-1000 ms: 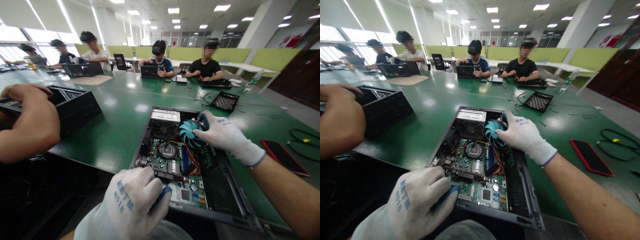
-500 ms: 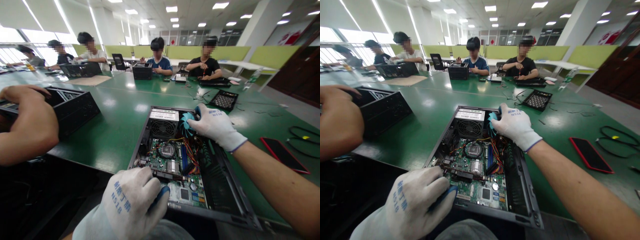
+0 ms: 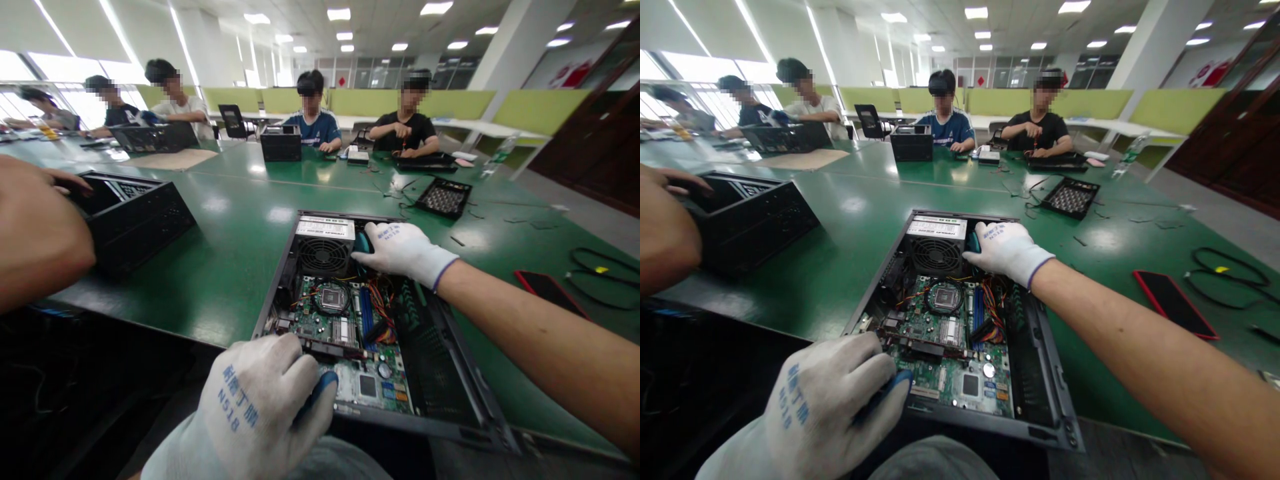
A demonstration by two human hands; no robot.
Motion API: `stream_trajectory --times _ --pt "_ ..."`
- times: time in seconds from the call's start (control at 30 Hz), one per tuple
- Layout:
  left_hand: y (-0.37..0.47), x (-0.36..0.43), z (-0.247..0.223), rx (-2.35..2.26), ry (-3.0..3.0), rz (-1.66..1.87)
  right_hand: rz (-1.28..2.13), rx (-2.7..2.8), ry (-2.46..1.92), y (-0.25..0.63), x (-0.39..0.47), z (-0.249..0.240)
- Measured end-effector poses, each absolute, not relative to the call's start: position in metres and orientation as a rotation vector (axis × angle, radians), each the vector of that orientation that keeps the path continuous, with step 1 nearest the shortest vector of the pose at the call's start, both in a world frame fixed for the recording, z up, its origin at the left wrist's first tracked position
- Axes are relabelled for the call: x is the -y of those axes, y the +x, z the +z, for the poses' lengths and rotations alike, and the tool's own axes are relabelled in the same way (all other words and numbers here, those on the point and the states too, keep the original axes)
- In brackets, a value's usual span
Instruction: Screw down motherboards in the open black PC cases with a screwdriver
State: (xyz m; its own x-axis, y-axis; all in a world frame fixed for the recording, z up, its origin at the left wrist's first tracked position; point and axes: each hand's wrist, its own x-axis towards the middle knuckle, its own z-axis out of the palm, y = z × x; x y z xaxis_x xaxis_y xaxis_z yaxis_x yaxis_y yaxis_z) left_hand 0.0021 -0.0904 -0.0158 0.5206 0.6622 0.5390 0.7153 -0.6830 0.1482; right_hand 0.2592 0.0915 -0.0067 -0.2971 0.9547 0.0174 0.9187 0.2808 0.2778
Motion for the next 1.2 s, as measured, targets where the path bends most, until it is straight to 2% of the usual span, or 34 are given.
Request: stream_trajectory --times 0.4,0.53,0.67,0.87,1.2 --pt "0.001 0.092 -0.02 1.244 -2.661 -0.891 0.7 -2.562 1.7 0.25 -0.056 0.008" --pt "0.001 0.092 -0.017 1.235 -2.67 -0.883 0.43 -2.651 1.332 0.231 -0.04 0.008" --pt "0.002 0.092 -0.015 1.231 -2.675 -0.851 0.137 -2.477 1.024 0.213 -0.041 -0.012" --pt "0.002 0.092 -0.016 1.238 -2.663 -0.852 0.026 -2.299 1.082 0.199 -0.068 -0.037" --pt "0.001 0.092 -0.018 1.247 -2.658 -0.87 0.037 -2.316 1.098 0.203 -0.066 -0.037"
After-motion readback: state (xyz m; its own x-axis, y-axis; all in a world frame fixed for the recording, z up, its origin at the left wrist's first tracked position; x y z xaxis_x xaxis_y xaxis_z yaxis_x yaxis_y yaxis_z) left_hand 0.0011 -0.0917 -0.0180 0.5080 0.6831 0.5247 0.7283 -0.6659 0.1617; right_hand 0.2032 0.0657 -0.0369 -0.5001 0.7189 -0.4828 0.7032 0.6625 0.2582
